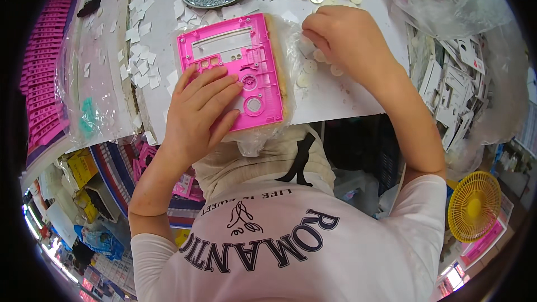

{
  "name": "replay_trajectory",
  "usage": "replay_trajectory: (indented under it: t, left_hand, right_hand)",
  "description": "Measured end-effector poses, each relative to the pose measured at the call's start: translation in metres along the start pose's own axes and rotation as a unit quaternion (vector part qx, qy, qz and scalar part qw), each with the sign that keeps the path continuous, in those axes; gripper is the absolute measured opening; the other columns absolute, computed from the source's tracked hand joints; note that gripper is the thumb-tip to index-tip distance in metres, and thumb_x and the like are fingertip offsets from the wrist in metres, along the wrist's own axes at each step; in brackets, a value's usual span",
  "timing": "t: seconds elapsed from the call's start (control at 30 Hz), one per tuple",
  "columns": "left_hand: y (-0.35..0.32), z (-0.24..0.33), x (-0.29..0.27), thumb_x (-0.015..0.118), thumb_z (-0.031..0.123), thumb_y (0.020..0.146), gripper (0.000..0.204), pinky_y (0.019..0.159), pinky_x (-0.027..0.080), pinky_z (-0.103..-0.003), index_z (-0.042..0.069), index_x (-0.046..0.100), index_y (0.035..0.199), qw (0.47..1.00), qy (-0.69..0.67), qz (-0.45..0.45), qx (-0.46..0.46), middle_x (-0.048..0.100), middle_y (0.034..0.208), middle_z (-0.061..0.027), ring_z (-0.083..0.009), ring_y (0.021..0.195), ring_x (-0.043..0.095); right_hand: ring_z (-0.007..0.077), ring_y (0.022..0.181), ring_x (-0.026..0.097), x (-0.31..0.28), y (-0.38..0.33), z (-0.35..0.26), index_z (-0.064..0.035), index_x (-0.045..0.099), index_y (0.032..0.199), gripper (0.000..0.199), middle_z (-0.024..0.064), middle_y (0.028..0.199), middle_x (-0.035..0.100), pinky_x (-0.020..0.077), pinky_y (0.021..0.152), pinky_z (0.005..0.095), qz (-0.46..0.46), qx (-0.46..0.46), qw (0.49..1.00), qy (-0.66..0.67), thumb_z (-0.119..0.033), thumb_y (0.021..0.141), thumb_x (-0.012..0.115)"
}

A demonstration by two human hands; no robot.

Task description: Assemble small plastic toy components and electronic wires using a handheld assembly tool and a pink jig.

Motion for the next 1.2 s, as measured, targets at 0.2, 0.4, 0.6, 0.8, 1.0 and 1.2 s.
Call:
replay_trajectory:
  t: [0.2, 0.4, 0.6, 0.8, 1.0, 1.2]
  left_hand:
    - [-0.005, -0.004, 0.008, 0.076, 0.009, 0.076, 0.041, 0.091, 0.052, -0.043, 0.003, 0.059, 0.113, 0.99, -0.108, 0.078, -0.051, 0.057, 0.123, -0.0175, -0.036, 0.108, 0.06]
    - [-0.004, -0.006, 0.008, 0.074, 0.011, 0.076, 0.041, 0.09, 0.05, -0.044, 0.001, 0.058, 0.113, 0.992, -0.092, 0.077, -0.035, 0.054, 0.122, -0.0185, -0.0372, 0.107, 0.058]
    - [-0.006, -0.008, 0.006, 0.076, 0.01, 0.075, 0.044, 0.09, 0.052, -0.042, 0.003, 0.06, 0.115, 0.992, -0.09, 0.081, -0.031, 0.057, 0.123, -0.0181, -0.0372, 0.111, 0.06]
    - [0.003, -0.008, -0.005, 0.075, 0.007, 0.076, 0.044, 0.088, 0.053, -0.04, 0.003, 0.06, 0.117, 0.987, -0.135, 0.085, -0.038, 0.059, 0.12, -0.0172, -0.0357, 0.105, 0.062]
    - [0.088, -0.062, -0.035, 0.073, 0.016, 0.082, 0.02, 0.07, 0.052, -0.038, 0.006, 0.068, 0.098, 0.976, -0.004, 0.217, -0.031, 0.066, 0.083, -0.0093, -0.0278, 0.078, 0.064]
    - [0.142, -0.117, -0.023, 0.064, 0.02, 0.081, 0.017, 0.076, 0.051, -0.048, 0.005, 0.07, 0.084, 0.978, 0.201, -0.035, -0.041, 0.07, 0.087, -0.0176, -0.0362, 0.087, 0.067]
  right_hand:
    - [0.0278, 0.083, 0.059, 0.017, 0.005, -0.083, -0.0065, 0.061, 0.078, 0.009, 0.0055, 0.079, 0.059, 0.052, 0.068, 0.0406, 0.077, -0.022, 0.989, 0.125, -0.01, 0.079, 0.069]
    - [0.0308, 0.086, 0.054, 0.037, 0.009, -0.089, -0.0042, 0.061, 0.081, 0.01, 0.0094, 0.085, 0.058, 0.0498, 0.071, 0.0402, 0.044, -0.027, 0.998, 0.041, -0.007, 0.078, 0.07]
    - [0.0322, 0.084, 0.054, 0.037, 0.013, -0.091, -0.0031, 0.06, 0.084, 0.015, 0.0108, 0.085, 0.057, 0.0476, 0.072, 0.0419, 0.025, 0.014, 0.998, 0.064, -0.006, 0.077, 0.073]
    - [0.0318, 0.083, 0.055, 0.037, 0.01, -0.092, -0.0039, 0.059, 0.085, 0.015, 0.0107, 0.084, 0.058, 0.047, 0.072, 0.0423, 0.037, 0.038, 0.996, 0.076, -0.008, 0.078, 0.072]
    - [0.0314, 0.081, 0.056, 0.039, 0.009, -0.09, -0.0044, 0.059, 0.086, 0.016, 0.0106, 0.084, 0.058, 0.0475, 0.072, 0.0412, 0.036, 0.042, 0.996, 0.066, -0.01, 0.077, 0.072]
    - [0.0215, 0.088, 0.059, 0.008, 0.008, -0.073, -0.0029, 0.061, 0.093, 0.022, 0.0083, 0.088, 0.06, 0.0485, 0.076, 0.0339, 0.113, 0.06, 0.978, 0.163, -0.007, 0.079, 0.077]
Point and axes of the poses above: each hand's wrist, its own y-axis towards the middle knuckle, its own x-axis out of the palm, z = x × y, the point moved 2 cm from there along y, towards the middle knuckle
